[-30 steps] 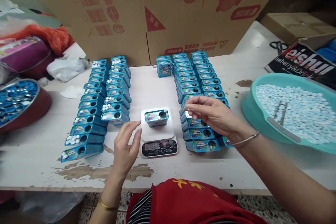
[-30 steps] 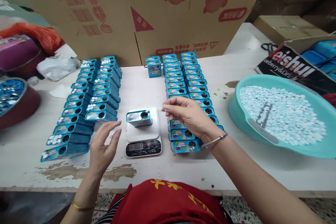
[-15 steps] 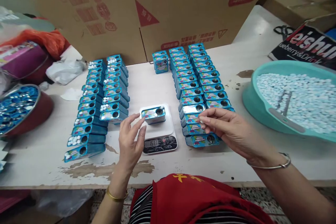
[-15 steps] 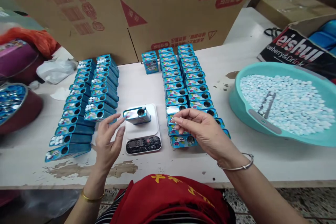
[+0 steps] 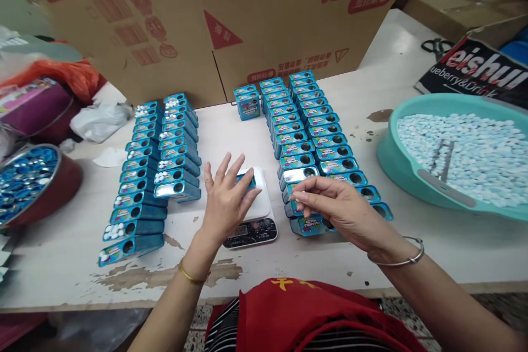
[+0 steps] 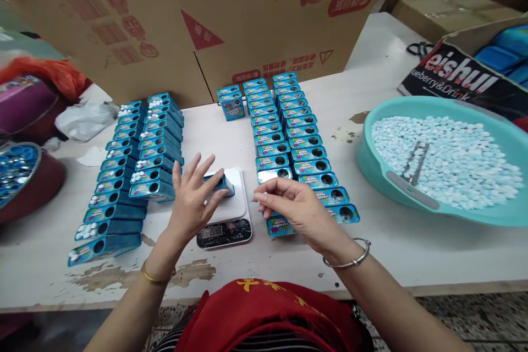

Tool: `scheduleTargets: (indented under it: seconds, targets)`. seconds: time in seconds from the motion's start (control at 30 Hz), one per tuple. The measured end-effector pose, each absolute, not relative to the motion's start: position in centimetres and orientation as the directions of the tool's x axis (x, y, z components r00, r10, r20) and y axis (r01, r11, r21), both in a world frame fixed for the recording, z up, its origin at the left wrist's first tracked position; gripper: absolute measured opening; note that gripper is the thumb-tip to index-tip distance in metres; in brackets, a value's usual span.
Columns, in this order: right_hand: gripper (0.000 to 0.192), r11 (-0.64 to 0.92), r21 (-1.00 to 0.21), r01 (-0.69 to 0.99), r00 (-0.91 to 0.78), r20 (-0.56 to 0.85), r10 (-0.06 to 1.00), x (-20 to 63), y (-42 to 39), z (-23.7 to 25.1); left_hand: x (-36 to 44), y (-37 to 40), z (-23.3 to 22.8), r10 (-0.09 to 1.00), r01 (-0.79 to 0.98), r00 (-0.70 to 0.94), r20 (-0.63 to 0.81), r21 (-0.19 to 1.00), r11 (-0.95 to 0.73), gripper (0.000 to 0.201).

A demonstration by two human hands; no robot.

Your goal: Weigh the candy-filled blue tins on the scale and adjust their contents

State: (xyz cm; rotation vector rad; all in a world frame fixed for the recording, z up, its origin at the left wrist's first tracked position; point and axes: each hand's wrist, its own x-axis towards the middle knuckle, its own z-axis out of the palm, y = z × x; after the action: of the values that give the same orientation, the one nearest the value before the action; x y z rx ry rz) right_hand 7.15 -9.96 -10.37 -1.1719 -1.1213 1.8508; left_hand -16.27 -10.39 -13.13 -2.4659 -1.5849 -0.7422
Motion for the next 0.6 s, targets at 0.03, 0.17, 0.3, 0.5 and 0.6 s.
scheduleTargets:
  seconds: [0.03,0.17,0.3,0.5,0.6]
  targets:
    - [0.017,-0.409,-0.909,-0.087,-0.376,-0.350,0.858,7.1,-9.9,-10.4,-16.6,-10.5,-13.0,0.815,0.875,0.332,0.475,0.168,-0.455,0.031]
    - [0.016,-0.410,-0.907,-0.093,-0.375,-0.350,0.858,7.0,-9.8,-10.6,-18.7,-12.5,-12.4,0.805,0.887,0.192,0.562,0.252,-0.388,0.033]
    - [0.015,-0.410,-0.910,-0.070,-0.371,-0.357,0.857,6.8,-9.8,-10.5,-21.0,-14.9,-12.3,0.799,0.895,-0.033,0.601,0.373,-0.245,0.025]
    - [0.016,-0.379,-0.924,-0.057,-0.388,-0.329,0.861,6.1,-9.8,-10.1,-22.8,-16.9,-13.3,0.790,0.870,-0.222,0.571,0.481,-0.103,0.019]
    - [0.016,-0.358,-0.932,-0.054,-0.398,-0.309,0.864,5.9,-10.0,-10.2,-22.9,-17.1,-13.5,0.797,0.862,-0.235,0.557,0.497,-0.093,0.018]
